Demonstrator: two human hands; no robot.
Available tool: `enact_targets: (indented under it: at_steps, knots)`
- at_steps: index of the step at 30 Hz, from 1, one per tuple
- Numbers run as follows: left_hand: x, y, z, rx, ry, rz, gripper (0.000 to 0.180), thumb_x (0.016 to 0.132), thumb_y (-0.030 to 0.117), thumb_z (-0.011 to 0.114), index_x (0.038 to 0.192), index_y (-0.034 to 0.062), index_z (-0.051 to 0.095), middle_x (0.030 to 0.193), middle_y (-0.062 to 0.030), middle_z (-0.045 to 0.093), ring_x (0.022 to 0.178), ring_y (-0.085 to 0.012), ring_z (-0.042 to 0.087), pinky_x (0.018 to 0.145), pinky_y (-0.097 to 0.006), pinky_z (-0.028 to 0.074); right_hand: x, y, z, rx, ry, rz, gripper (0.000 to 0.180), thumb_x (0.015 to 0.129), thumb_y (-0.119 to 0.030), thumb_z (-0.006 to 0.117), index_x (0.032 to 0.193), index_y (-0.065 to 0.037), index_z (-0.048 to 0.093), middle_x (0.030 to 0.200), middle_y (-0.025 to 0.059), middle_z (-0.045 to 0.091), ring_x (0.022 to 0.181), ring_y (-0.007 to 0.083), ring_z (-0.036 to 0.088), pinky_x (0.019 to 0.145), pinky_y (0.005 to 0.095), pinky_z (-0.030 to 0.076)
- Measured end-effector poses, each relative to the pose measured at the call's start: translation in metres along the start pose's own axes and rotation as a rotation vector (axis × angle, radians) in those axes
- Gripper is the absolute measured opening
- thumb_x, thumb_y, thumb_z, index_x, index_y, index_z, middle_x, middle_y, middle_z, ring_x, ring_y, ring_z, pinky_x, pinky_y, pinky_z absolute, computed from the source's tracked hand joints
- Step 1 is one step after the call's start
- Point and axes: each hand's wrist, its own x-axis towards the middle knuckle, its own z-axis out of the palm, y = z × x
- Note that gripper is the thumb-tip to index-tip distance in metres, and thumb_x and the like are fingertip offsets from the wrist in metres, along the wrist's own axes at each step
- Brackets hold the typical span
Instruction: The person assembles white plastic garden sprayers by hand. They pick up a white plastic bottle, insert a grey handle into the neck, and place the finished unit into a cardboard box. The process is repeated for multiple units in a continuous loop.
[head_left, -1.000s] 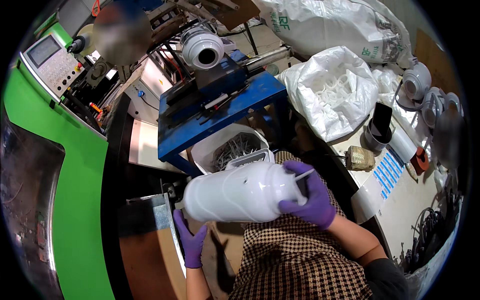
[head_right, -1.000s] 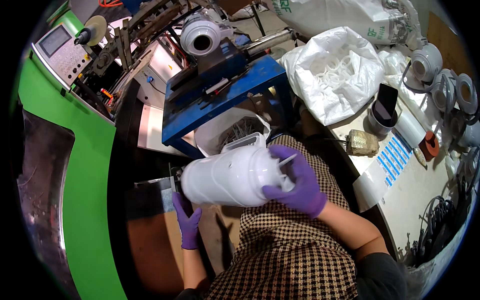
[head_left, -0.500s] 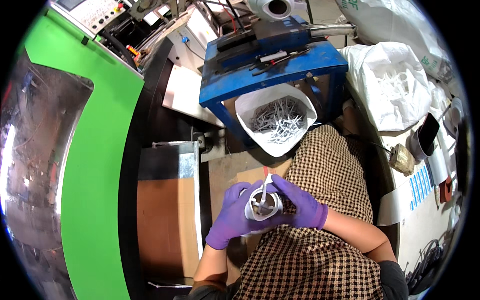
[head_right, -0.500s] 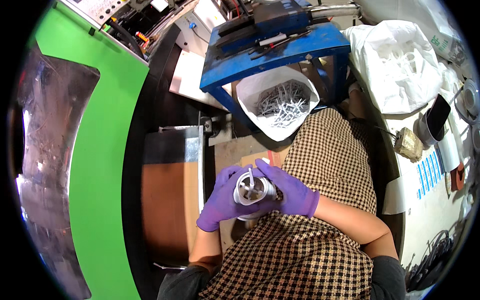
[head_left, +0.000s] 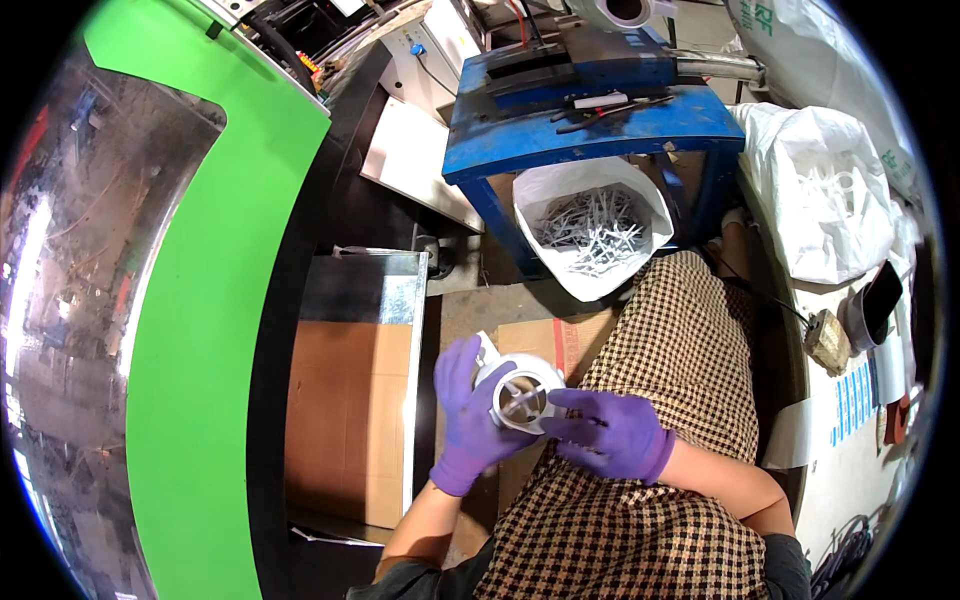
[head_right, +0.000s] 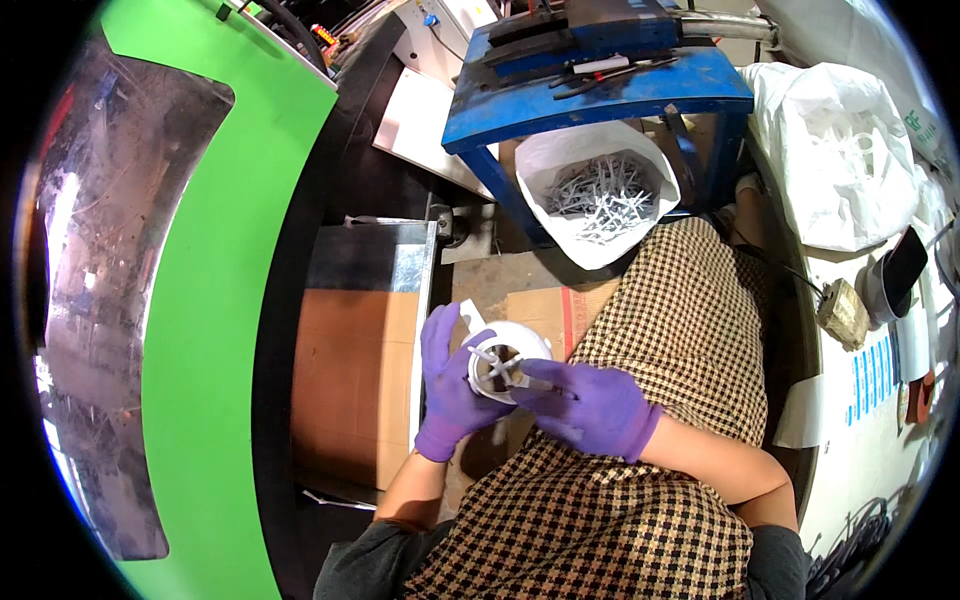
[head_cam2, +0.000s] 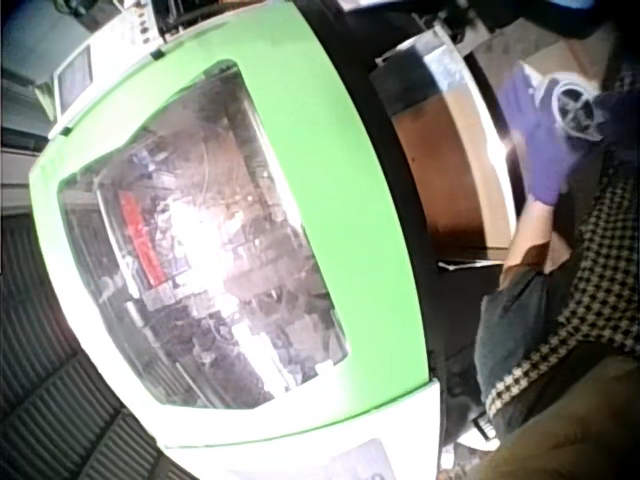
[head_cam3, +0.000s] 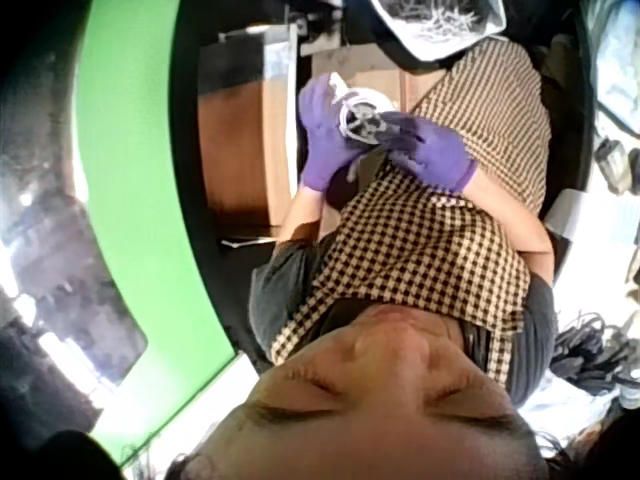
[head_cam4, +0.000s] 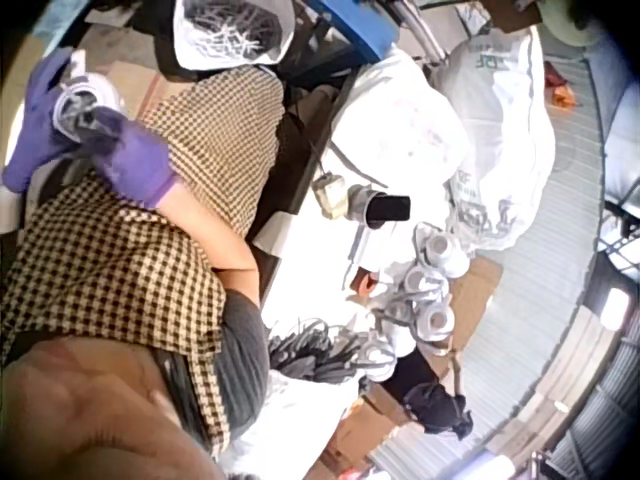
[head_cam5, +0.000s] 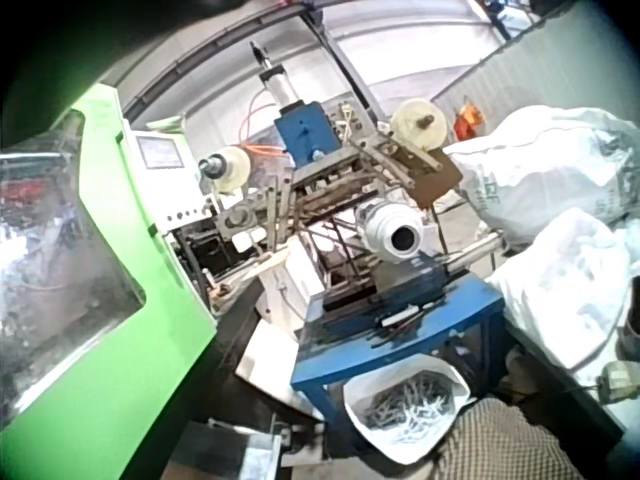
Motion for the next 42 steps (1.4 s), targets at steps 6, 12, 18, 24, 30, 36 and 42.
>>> enact_targets:
  at_steps: [6, 12, 18, 24, 30, 36, 42]
  knots:
    - [0.031, 0.038, 0.069, -0.186, 0.117, 0.164, 0.058, 0.073, 0.033, 0.084, 0.119, 0.0019, 0.067, 0.117, -0.0163, 0.070, 0.114, -0.0394, 0.066, 0.105, -0.052, 0.047, -0.018, 0.001, 0.004, -0.351, -0.143, 0.343, 0.062, 0.076, -0.027, 0.082, 0.133, -0.020, 0.058, 0.127, 0.0030, 0.062, 0.076, 0.0227, 0.069, 0.061, 0.0360, 0.056]
    - [0.045, 0.063, 0.110, -0.274, 0.170, 0.313, 0.059, 0.073, 0.032, 0.082, 0.122, 0.0030, 0.068, 0.126, -0.0128, 0.069, 0.120, -0.0333, 0.065, 0.106, -0.052, 0.046, -0.050, 0.034, -0.016, -0.300, -0.268, 0.482, 0.035, 0.081, -0.028, 0.077, 0.112, -0.013, 0.068, 0.102, 0.0066, 0.067, 0.077, 0.0267, 0.071, 0.062, 0.0398, 0.057]
    - [0.073, 0.071, 0.122, -0.255, 0.036, 0.473, 0.055, 0.078, 0.035, 0.081, 0.123, 0.0057, 0.068, 0.127, -0.0115, 0.069, 0.122, -0.0323, 0.064, 0.107, -0.051, 0.045, -0.056, 0.010, -0.036, -0.434, -0.005, 0.619, 0.062, 0.086, -0.034, 0.073, 0.138, -0.013, 0.049, 0.110, 0.0135, 0.069, 0.079, 0.0301, 0.071, 0.065, 0.0438, 0.058]
    - [0.059, 0.106, 0.155, -0.215, -0.123, 0.649, 0.043, 0.086, 0.018, 0.064, 0.129, 0.0129, 0.067, 0.133, -0.0037, 0.068, 0.128, -0.0217, 0.062, 0.109, -0.044, 0.043, -0.089, 0.019, -0.051, 0.520, -0.131, 1.014, 0.049, 0.092, -0.018, 0.073, 0.133, -0.003, 0.050, 0.087, 0.0117, 0.068, 0.059, 0.0184, 0.066, 0.054, 0.0324, 0.054]
    - [0.110, 0.101, 0.146, -0.228, 0.028, 0.748, 0.035, 0.083, 0.023, 0.069, 0.117, 0.0149, 0.073, 0.123, -0.0014, 0.072, 0.119, -0.0202, 0.067, 0.104, -0.043, 0.044, -0.074, 0.048, -0.072, 0.772, -0.140, 1.099, 0.033, 0.093, -0.005, 0.062, 0.125, -0.006, 0.061, 0.099, 0.0131, 0.072, 0.070, 0.0187, 0.071, 0.060, 0.0310, 0.057]
    - [0.116, 0.088, 0.159, -0.216, 0.028, 0.624, 0.042, 0.076, 0.032, 0.077, 0.115, 0.0162, 0.073, 0.119, -0.0009, 0.073, 0.116, -0.0210, 0.068, 0.106, -0.044, 0.039, -0.040, 0.060, -0.082, -0.446, -0.607, 0.775, 0.036, 0.091, -0.013, 0.063, 0.127, -0.014, 0.064, 0.130, 0.0132, 0.065, 0.094, 0.0311, 0.072, 0.075, 0.0430, 0.059]
    - [0.174, 0.029, 0.157, -0.232, 0.323, 0.396, 0.066, 0.061, 0.030, 0.095, 0.116, 0.0075, 0.067, 0.119, -0.0103, 0.068, 0.112, -0.0326, 0.065, 0.100, -0.044, 0.050, -0.034, 0.109, -0.145, -0.576, -0.172, 0.200, 0.051, 0.087, -0.014, 0.067, 0.137, -0.020, 0.058, 0.128, 0.0100, 0.061, 0.086, 0.0253, 0.071, 0.067, 0.0399, 0.058]
